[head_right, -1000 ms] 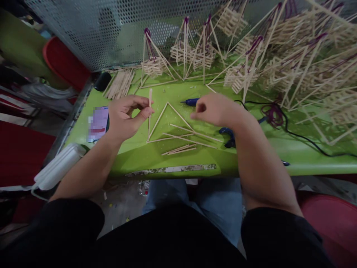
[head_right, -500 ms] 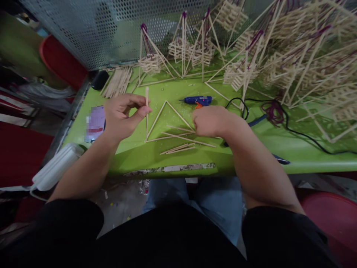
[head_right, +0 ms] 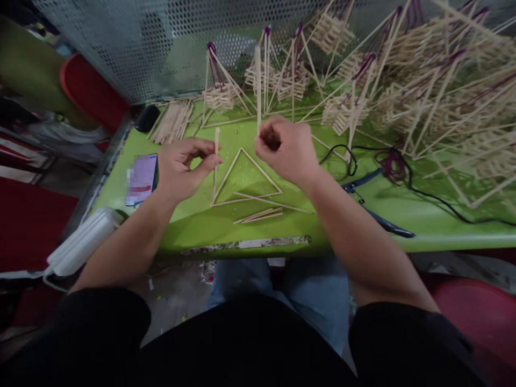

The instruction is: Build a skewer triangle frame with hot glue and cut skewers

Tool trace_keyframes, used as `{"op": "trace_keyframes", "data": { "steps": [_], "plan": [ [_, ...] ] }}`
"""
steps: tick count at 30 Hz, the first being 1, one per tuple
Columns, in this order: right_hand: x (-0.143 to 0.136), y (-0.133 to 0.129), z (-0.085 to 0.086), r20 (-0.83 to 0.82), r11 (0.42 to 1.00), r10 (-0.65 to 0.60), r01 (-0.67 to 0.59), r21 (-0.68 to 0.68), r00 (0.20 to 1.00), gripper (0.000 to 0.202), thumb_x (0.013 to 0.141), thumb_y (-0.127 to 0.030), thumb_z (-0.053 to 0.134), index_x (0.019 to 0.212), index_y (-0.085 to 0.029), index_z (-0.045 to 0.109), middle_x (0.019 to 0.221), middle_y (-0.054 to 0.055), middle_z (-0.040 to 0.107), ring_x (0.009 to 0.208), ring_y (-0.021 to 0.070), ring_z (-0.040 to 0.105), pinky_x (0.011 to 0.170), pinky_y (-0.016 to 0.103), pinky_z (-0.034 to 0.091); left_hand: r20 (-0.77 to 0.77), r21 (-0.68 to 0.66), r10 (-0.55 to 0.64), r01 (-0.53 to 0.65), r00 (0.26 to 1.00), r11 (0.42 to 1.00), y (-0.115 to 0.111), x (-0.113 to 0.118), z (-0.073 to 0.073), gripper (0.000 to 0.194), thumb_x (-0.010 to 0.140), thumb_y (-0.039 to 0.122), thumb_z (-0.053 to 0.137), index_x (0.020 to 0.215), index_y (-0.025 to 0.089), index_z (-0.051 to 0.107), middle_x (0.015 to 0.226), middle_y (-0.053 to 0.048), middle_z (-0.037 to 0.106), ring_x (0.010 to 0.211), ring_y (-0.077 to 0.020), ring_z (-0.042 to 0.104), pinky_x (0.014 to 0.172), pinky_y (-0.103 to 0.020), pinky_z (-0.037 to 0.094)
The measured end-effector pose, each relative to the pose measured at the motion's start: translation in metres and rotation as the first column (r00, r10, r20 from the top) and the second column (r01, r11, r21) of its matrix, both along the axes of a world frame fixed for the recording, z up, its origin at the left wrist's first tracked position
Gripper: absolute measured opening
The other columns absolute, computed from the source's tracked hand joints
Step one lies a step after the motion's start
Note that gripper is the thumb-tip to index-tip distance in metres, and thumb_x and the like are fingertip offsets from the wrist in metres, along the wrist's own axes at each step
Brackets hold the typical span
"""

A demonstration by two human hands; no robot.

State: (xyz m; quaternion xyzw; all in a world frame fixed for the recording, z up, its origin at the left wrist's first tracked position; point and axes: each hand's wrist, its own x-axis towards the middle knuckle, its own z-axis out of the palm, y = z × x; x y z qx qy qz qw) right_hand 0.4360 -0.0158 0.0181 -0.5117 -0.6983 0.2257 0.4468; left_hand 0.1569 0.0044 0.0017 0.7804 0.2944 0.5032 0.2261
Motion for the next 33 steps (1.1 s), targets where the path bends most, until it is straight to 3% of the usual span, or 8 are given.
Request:
{"op": "trace_keyframes", "data": {
  "steps": [5, 10, 14, 18, 20, 25, 29, 33],
  "plan": [
    [-0.021, 0.026, -0.018, 0.266, 0.997, 0.073, -0.070, -0.023, 0.961, 0.028, 0.111, -0.042, 0.057, 0.118, -0.028, 0.080, 0.116, 0.013, 0.082, 0.105, 0.0318, 0.074, 0.105, 0.047, 0.059, 0.006, 0.008, 0.006, -0.006, 1.000, 1.000, 0.001, -0.001, -0.001, 0.027, 0.099, 0.047, 0.089, 0.104, 0.022, 0.082, 0.092, -0.005, 0.082, 0.080, -0.0177, 0.078, 0.073, -0.032, 0.066],
    [-0.026, 0.034, -0.020, 0.427, 0.995, 0.095, -0.073, -0.069, 0.899, 0.033, 0.112, -0.036, 0.054, 0.123, -0.022, 0.083, 0.120, 0.017, 0.083, 0.112, 0.0337, 0.076, 0.109, 0.046, 0.057, 0.013, 0.011, -0.006, 0.006, 1.000, 1.000, 0.000, -0.001, 0.001, 0.026, 0.100, 0.047, 0.089, 0.105, 0.022, 0.082, 0.093, -0.005, 0.082, 0.079, -0.0177, 0.078, 0.074, -0.033, 0.067],
    [-0.028, 0.036, -0.029, 0.337, 0.998, 0.046, -0.029, -0.057, 0.940, 0.029, 0.111, -0.039, 0.063, 0.130, -0.025, 0.079, 0.115, 0.015, 0.083, 0.104, 0.0328, 0.076, 0.102, 0.049, 0.060, 0.024, 0.059, -0.043, 0.041, 0.999, 0.997, -0.001, -0.001, 0.005, 0.022, 0.103, 0.044, 0.086, 0.103, 0.023, 0.083, 0.089, -0.004, 0.080, 0.077, -0.0178, 0.078, 0.071, -0.032, 0.067],
    [-0.029, 0.042, -0.040, 0.141, 0.997, -0.018, 0.007, 0.074, 0.990, 0.013, 0.097, -0.034, 0.084, 0.105, -0.025, 0.079, 0.092, 0.008, 0.078, 0.085, 0.0279, 0.072, 0.087, 0.047, 0.058, 0.014, 0.093, -0.037, 0.035, 0.999, 0.995, -0.002, -0.001, 0.008, 0.019, 0.104, 0.041, 0.084, 0.100, 0.022, 0.082, 0.088, -0.004, 0.080, 0.077, -0.0171, 0.077, 0.071, -0.031, 0.066],
    [-0.028, 0.041, -0.042, 0.073, 0.994, 0.000, -0.008, 0.110, 0.997, 0.015, 0.094, -0.036, 0.088, 0.093, -0.025, 0.077, 0.084, 0.005, 0.075, 0.078, 0.0247, 0.067, 0.080, 0.045, 0.054, 0.008, 0.097, -0.028, 0.027, 1.000, 0.995, -0.001, -0.001, 0.008, 0.019, 0.103, 0.041, 0.085, 0.100, 0.022, 0.082, 0.088, -0.003, 0.080, 0.076, -0.0170, 0.077, 0.071, -0.031, 0.066],
    [-0.025, 0.030, -0.029, 0.024, 0.992, 0.024, -0.027, 0.120, 0.999, 0.017, 0.097, -0.041, 0.081, 0.090, -0.026, 0.079, 0.077, 0.003, 0.069, 0.068, 0.0209, 0.058, 0.067, 0.041, 0.046, -0.008, 0.105, -0.018, 0.018, 1.000, 0.994, 0.001, -0.002, 0.005, 0.018, 0.104, 0.040, 0.084, 0.103, 0.022, 0.083, 0.091, -0.004, 0.082, 0.077, -0.0173, 0.078, 0.072, -0.032, 0.066],
    [-0.025, 0.030, -0.006, 0.144, 0.993, 0.001, -0.019, 0.120, 0.990, 0.025, 0.105, -0.048, 0.073, 0.092, -0.027, 0.074, 0.082, 0.006, 0.070, 0.078, 0.0253, 0.064, 0.080, 0.045, 0.054, -0.007, 0.098, -0.023, 0.024, 1.000, 0.995, 0.004, -0.003, 0.003, 0.019, 0.103, 0.040, 0.084, 0.105, 0.021, 0.082, 0.093, -0.004, 0.083, 0.078, -0.0176, 0.078, 0.073, -0.032, 0.067],
    [-0.029, 0.040, 0.014, 0.314, 0.993, 0.057, -0.086, 0.081, 0.948, 0.033, 0.111, -0.054, 0.062, 0.092, -0.029, 0.071, 0.084, 0.009, 0.072, 0.089, 0.0299, 0.068, 0.091, 0.049, 0.056, -0.009, 0.107, -0.028, 0.028, 1.000, 0.994, 0.006, -0.004, 0.003, 0.016, 0.102, 0.037, 0.083, 0.103, 0.021, 0.082, 0.089, -0.003, 0.081, 0.076, -0.0172, 0.077, 0.070, -0.031, 0.065]
  ]
}}
